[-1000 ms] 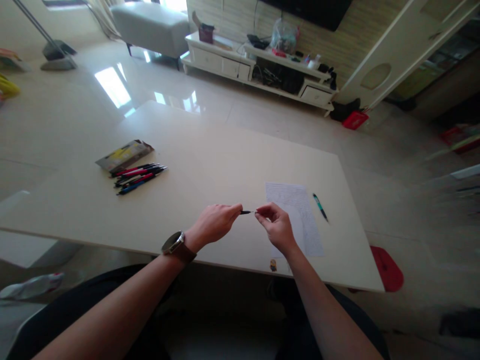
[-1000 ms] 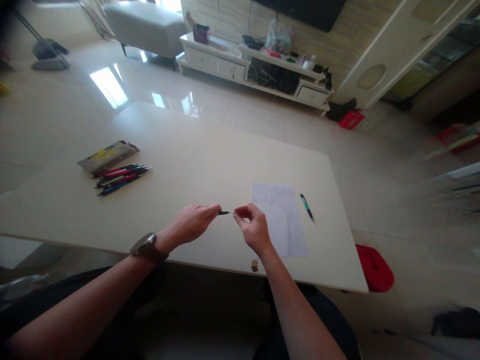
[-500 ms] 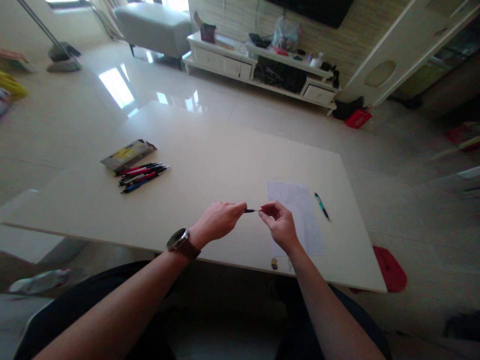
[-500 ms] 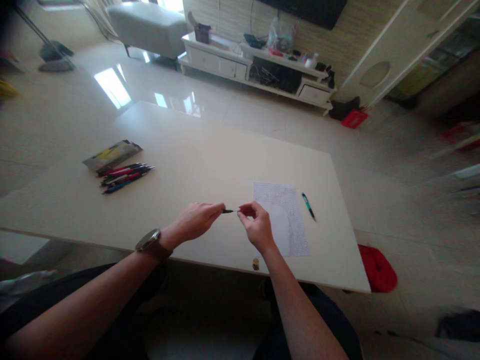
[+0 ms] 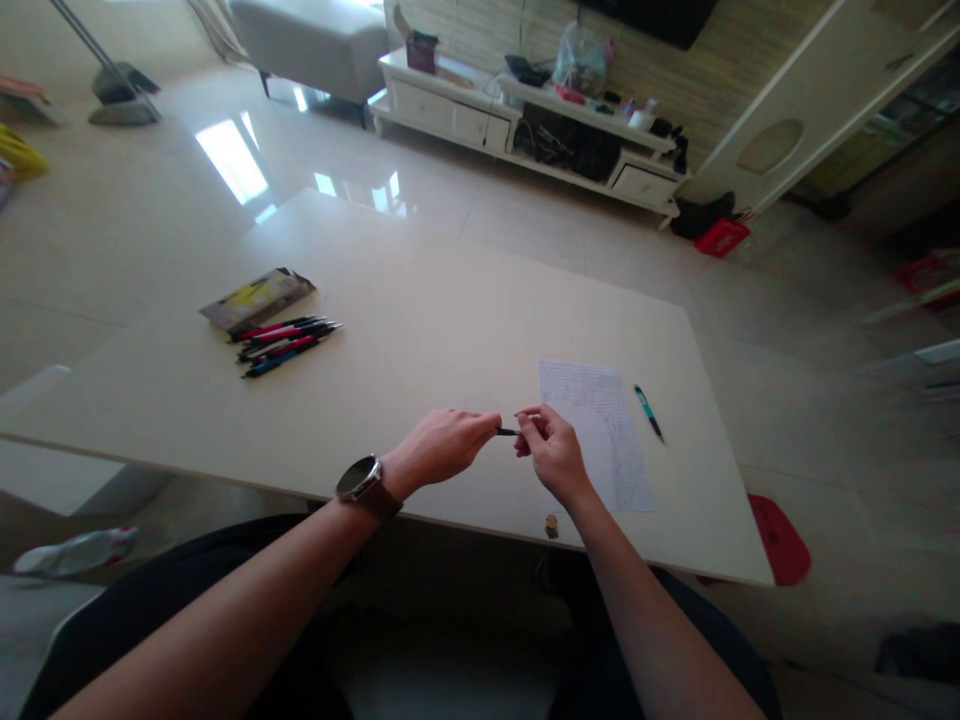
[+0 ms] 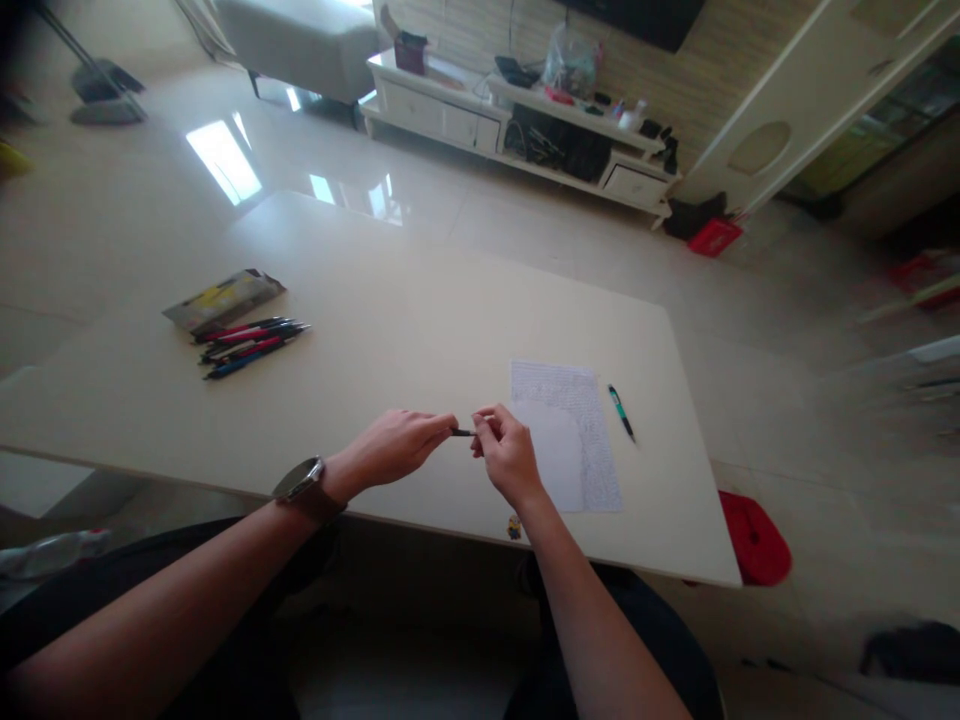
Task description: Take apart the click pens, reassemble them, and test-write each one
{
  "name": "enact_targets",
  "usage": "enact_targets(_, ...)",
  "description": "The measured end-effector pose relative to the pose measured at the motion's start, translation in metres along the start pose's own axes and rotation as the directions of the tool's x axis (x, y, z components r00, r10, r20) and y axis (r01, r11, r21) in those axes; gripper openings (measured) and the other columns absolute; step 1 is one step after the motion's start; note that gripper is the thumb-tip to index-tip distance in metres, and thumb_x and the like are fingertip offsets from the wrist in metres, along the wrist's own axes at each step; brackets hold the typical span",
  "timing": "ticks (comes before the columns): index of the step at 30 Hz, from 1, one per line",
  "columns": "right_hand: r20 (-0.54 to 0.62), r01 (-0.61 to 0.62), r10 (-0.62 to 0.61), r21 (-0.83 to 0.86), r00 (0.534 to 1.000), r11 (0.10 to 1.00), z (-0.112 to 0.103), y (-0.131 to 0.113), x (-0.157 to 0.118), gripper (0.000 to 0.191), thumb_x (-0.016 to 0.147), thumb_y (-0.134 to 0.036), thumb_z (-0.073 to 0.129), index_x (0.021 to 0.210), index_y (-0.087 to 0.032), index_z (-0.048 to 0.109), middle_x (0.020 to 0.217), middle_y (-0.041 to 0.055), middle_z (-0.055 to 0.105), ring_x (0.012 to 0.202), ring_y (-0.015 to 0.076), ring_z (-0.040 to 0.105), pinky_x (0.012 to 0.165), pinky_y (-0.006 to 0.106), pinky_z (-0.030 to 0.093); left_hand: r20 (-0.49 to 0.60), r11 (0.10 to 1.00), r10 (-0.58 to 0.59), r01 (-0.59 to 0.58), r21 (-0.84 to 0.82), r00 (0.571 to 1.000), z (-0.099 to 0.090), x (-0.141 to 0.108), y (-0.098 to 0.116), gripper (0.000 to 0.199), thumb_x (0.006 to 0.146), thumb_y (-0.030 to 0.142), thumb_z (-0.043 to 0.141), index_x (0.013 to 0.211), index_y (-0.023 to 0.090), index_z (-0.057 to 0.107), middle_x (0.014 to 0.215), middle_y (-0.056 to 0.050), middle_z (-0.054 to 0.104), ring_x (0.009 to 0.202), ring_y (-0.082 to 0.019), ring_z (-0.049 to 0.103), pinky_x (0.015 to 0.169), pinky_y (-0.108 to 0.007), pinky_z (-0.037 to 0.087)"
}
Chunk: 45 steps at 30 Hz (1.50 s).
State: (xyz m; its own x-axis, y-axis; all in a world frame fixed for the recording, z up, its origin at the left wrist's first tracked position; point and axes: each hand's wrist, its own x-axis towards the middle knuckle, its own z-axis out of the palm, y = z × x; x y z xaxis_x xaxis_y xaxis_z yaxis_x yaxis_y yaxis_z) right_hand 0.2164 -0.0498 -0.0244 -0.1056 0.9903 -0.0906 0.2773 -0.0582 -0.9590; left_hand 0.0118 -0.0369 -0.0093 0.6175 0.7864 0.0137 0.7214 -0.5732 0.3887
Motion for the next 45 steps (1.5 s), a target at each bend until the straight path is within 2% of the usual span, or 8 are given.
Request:
enact_targets(4, 0.043, 0.058, -0.054, -0.086, 0.998, 0.995, 0.0, 0.0, 0.0, 0.02, 0.085, -0.039, 0.07, 0.09, -0.02, 0.065, 0.079, 0.0034, 0.071, 0.075, 0.0179, 0.069, 0.071, 0.03, 0.054, -0.002, 1.0, -0.022, 0.022, 0.002, 1.0, -0.003, 0.003, -0.006, 0.028, 0.104, 0.034, 0.034, 0.103, 0.023, 0.059, 0.082, -0.003, 0.071, 0.07, -0.019, 0.065, 0.056, -0.03, 0.026)
enact_targets(10, 0.093, 0.003, 0.02, -0.246, 0.996, 0.969, 0.0, -0.001, 0.005, 0.049, 0.099, -0.051, 0.044, 0.064, -0.019, 0.059, 0.052, 0.0001, 0.057, 0.046, 0.0127, 0.054, 0.05, 0.026, 0.041, 0.003, 1.0, 0.004, -0.004, -0.004, 1.0, -0.008, 0.004, -0.01, 0.029, 0.104, 0.034, 0.034, 0.097, 0.022, 0.059, 0.08, -0.003, 0.071, 0.069, -0.018, 0.064, 0.056, -0.03, 0.027)
enact_targets(15, 0.149, 0.062, -0.031, -0.209, 0.988, 0.976, 0.003, -0.001, 0.006, 0.026, 0.092, -0.043, 0.06, 0.079, -0.02, 0.062, 0.064, -0.0005, 0.062, 0.059, 0.014, 0.059, 0.057, 0.025, 0.041, -0.011, 1.0, -0.019, 0.019, -0.004, 1.0, -0.008, 0.0, -0.013, 0.027, 0.103, 0.033, 0.037, 0.101, 0.022, 0.061, 0.082, -0.004, 0.072, 0.071, -0.018, 0.065, 0.057, -0.029, 0.03)
enact_targets(23, 0.192, 0.026, -0.007, -0.099, 0.981, 0.995, 0.004, -0.002, 0.001, 0.045, 0.097, -0.045, 0.048, 0.059, -0.021, 0.046, 0.053, -0.0033, 0.045, 0.053, 0.012, 0.043, 0.055, 0.026, 0.034, 0.024, 0.994, 0.023, -0.02, -0.105, 0.999, -0.008, 0.0, -0.014, 0.027, 0.104, 0.035, 0.036, 0.104, 0.024, 0.061, 0.087, -0.003, 0.072, 0.076, -0.018, 0.066, 0.062, -0.027, 0.036)
enact_targets(27, 0.221, 0.054, 0.016, -0.307, 0.975, 0.95, -0.009, 0.002, 0.008, 0.034, 0.096, -0.048, 0.048, 0.083, -0.02, 0.062, 0.072, 0.0011, 0.061, 0.069, 0.0164, 0.057, 0.065, 0.028, 0.043, 0.021, 0.99, -0.022, 0.025, -0.14, 1.0, -0.006, 0.001, -0.015, 0.025, 0.103, 0.036, 0.038, 0.109, 0.022, 0.058, 0.089, -0.005, 0.07, 0.081, -0.02, 0.066, 0.066, -0.028, 0.042)
enact_targets(33, -0.06, -0.105, 0.09, -0.75, 0.994, 0.653, -0.035, 0.04, 0.007, 0.044, 0.082, -0.037, 0.067, 0.121, -0.016, 0.059, 0.117, 0.0194, 0.062, 0.112, 0.0337, 0.057, 0.097, 0.052, 0.043, 0.016, 0.98, -0.093, 0.094, -0.173, 0.996, 0.003, 0.002, -0.022, 0.025, 0.101, 0.019, 0.031, 0.109, 0.016, 0.054, 0.096, -0.009, 0.064, 0.076, -0.016, 0.061, 0.07, -0.029, 0.045)
enact_targets(38, 0.075, 0.065, -0.026, -0.572, 0.997, 0.818, -0.009, 0.035, -0.001, 0.045, 0.087, -0.033, 0.06, 0.129, -0.02, 0.052, 0.129, 0.016, 0.059, 0.121, 0.0294, 0.056, 0.103, 0.05, 0.045, 0.031, 0.986, -0.044, 0.048, -0.157, 0.999, 0.01, 0.001, -0.029, 0.026, 0.1, 0.021, 0.039, 0.107, 0.018, 0.064, 0.104, -0.008, 0.06, 0.073, -0.013, 0.059, 0.067, -0.027, 0.045)
enact_targets(45, 0.262, 0.332, -0.23, -0.464, 0.937, 0.821, 0.019, 0.0, -0.01, 0.032, 0.091, -0.021, 0.055, 0.123, -0.02, 0.056, 0.117, 0.0121, 0.066, 0.111, 0.026, 0.061, 0.099, 0.042, 0.047, 0.032, 0.957, 0.016, -0.005, -0.291, 0.999, 0.012, 0.003, -0.022, 0.007, 0.093, 0.021, 0.055, 0.097, 0.019, 0.061, 0.094, -0.004, 0.066, 0.084, -0.017, 0.061, 0.071, -0.028, 0.044)
